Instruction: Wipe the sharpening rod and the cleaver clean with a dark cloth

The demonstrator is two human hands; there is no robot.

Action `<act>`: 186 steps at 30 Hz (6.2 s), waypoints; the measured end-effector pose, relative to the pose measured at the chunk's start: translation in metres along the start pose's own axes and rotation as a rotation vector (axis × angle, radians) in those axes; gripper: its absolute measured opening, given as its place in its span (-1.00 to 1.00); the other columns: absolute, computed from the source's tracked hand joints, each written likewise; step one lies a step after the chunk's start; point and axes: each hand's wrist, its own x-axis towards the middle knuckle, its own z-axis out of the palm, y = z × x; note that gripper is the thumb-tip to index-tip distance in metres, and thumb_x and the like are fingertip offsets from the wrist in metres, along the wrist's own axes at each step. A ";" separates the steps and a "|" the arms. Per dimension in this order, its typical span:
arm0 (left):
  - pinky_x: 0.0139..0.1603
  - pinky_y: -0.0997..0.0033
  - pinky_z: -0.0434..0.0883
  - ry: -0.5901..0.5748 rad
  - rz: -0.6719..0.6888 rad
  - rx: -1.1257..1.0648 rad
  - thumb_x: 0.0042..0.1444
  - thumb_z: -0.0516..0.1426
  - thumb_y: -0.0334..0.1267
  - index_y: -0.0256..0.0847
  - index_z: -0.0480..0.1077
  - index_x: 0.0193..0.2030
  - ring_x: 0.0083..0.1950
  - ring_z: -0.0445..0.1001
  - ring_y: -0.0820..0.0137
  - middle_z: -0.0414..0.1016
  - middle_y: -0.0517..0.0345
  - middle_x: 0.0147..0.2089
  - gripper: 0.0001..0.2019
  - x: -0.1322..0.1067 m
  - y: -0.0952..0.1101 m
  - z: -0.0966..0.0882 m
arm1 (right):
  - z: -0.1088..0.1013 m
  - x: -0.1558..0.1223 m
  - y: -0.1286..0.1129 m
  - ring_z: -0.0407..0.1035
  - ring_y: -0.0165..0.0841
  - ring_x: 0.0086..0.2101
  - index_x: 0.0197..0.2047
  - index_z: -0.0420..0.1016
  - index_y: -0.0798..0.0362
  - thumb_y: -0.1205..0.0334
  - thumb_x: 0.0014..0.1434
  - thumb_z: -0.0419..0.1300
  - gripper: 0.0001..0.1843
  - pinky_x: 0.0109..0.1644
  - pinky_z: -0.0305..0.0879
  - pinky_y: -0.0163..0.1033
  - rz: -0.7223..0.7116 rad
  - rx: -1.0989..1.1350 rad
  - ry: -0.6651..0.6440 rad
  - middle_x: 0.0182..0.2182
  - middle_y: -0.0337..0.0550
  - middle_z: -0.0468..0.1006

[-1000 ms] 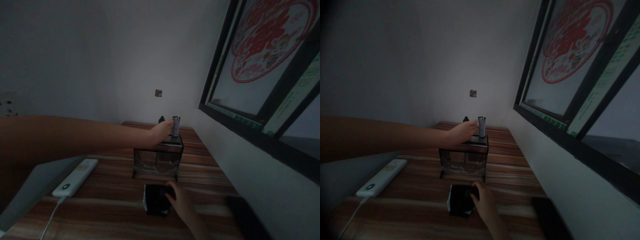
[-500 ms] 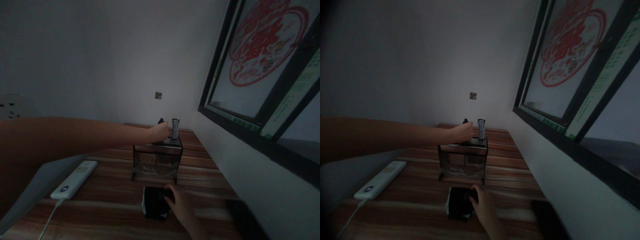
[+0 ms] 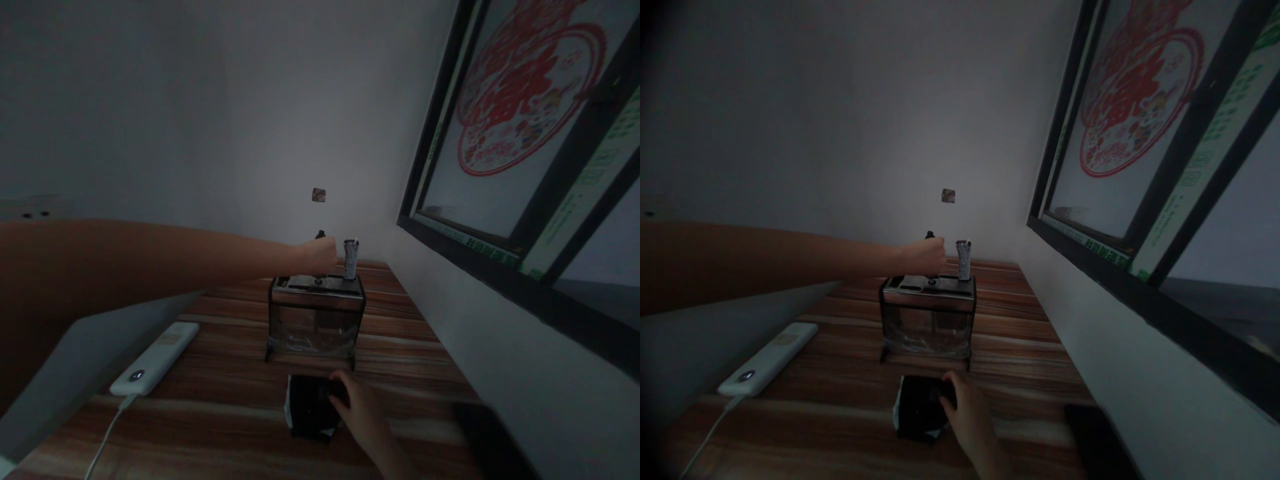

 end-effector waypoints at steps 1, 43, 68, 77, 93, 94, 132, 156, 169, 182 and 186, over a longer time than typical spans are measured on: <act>-0.39 0.45 0.14 -0.022 0.043 0.004 -0.15 0.25 -0.42 -0.19 0.36 -0.70 -0.41 0.45 0.41 0.54 0.17 -0.53 -0.78 0.000 -0.003 -0.003 | 0.000 0.000 0.000 0.41 -0.25 -0.14 -0.14 0.40 -0.01 0.39 0.00 0.11 -0.68 -0.05 0.23 -0.22 0.005 -0.009 -0.003 -0.18 -0.14 0.53; -0.16 0.26 0.18 0.002 -0.314 0.207 0.13 -0.02 -0.22 -0.28 0.46 -0.21 -0.12 0.40 0.17 0.43 -0.01 -0.32 -0.72 -0.033 -0.132 -0.128 | 0.003 0.002 0.005 0.40 -0.24 -0.08 -0.09 0.37 0.03 0.31 0.02 0.15 -0.67 0.01 0.22 -0.18 -0.036 0.014 0.029 -0.11 -0.08 0.52; -0.33 0.49 0.22 -0.314 -0.623 -2.053 -0.09 0.10 0.23 -0.22 0.24 -0.34 -0.36 0.19 0.46 0.23 0.25 -0.40 -0.51 -0.160 0.184 0.005 | 0.017 0.006 0.000 0.36 -0.28 -0.19 -0.23 0.35 0.02 0.10 0.04 0.11 -0.77 -0.09 0.27 -0.22 -0.009 0.509 0.092 -0.29 -0.19 0.49; -0.55 0.54 0.05 -0.384 -0.478 -2.337 -0.04 0.08 0.22 -0.28 0.24 -0.30 -0.55 0.06 0.56 0.12 0.34 -0.56 -0.49 -0.164 0.207 0.033 | 0.008 -0.003 -0.003 0.33 -0.20 -0.07 -0.15 0.43 -0.04 -0.01 -0.11 0.26 -0.57 0.09 0.14 -0.10 0.286 0.817 0.368 -0.21 -0.23 0.54; -0.57 0.54 0.01 -0.419 -0.723 -2.420 -0.04 0.09 0.20 -0.26 0.25 -0.34 -0.60 0.01 0.58 0.07 0.40 -0.64 -0.53 -0.162 0.231 0.030 | -0.005 -0.017 -0.023 0.36 -0.35 -0.24 -0.21 0.41 -0.08 0.08 0.01 0.23 -0.75 -0.16 0.27 -0.30 0.176 1.117 0.338 -0.30 -0.31 0.50; -0.59 0.55 -0.01 -0.425 -0.738 -2.434 -0.04 0.09 0.19 -0.25 0.24 -0.35 -0.61 0.00 0.58 0.06 0.41 -0.64 -0.53 -0.162 0.230 0.029 | -0.008 -0.017 -0.026 0.36 -0.37 -0.26 -0.23 0.41 -0.09 0.04 0.01 0.23 -0.76 -0.19 0.27 -0.31 0.163 1.160 0.299 -0.32 -0.32 0.50; -0.15 0.41 0.32 -0.397 -0.691 -2.120 0.06 0.03 -0.24 -0.32 0.42 -0.26 -0.19 0.40 0.27 0.51 0.05 -0.24 -0.77 -0.157 0.233 0.027 | -0.007 -0.023 -0.046 0.44 -0.21 -0.21 -0.17 0.43 0.05 0.25 -0.23 0.39 -0.52 -0.10 0.37 -0.12 0.186 0.757 0.116 -0.26 -0.12 0.56; -0.44 0.53 0.11 -0.468 -0.513 -2.221 0.10 0.04 0.00 -0.26 0.28 -0.41 -0.47 0.08 0.50 0.09 0.31 -0.53 -0.68 -0.153 0.217 0.028 | -0.037 -0.008 -0.021 0.45 -0.36 -0.38 -0.36 0.53 0.03 0.24 -0.23 0.40 -0.72 -0.26 0.35 -0.27 0.254 1.033 0.466 -0.41 -0.25 0.60; -0.40 0.53 0.12 -0.468 -0.407 -2.245 0.12 0.03 -0.02 -0.23 0.23 -0.47 -0.45 0.11 0.50 0.10 0.29 -0.49 -0.68 -0.153 0.217 0.027 | -0.069 -0.002 -0.002 0.44 -0.34 -0.29 -0.35 0.51 0.02 0.24 -0.15 0.34 -0.79 -0.11 0.33 -0.12 0.149 1.054 0.925 -0.36 -0.26 0.57; -0.58 0.58 0.04 -0.573 -0.400 -2.202 0.12 0.06 -0.04 -0.28 0.34 -0.30 -0.58 0.07 0.59 0.15 0.34 -0.53 -0.71 -0.158 0.204 0.045 | -0.070 -0.001 0.004 0.45 -0.34 -0.27 -0.36 0.53 0.05 0.20 -0.13 0.35 -0.79 -0.13 0.35 -0.16 0.156 1.107 1.002 -0.34 -0.22 0.58; -0.62 0.59 0.02 -0.556 -0.418 -2.254 0.14 0.04 -0.03 -0.28 0.31 -0.28 -0.63 0.06 0.60 0.15 0.37 -0.59 -0.70 -0.158 0.206 0.047 | -0.055 0.002 0.003 0.45 -0.31 -0.28 -0.35 0.53 0.05 0.19 -0.20 0.38 -0.72 -0.10 0.34 -0.13 0.234 1.086 0.837 -0.34 -0.22 0.59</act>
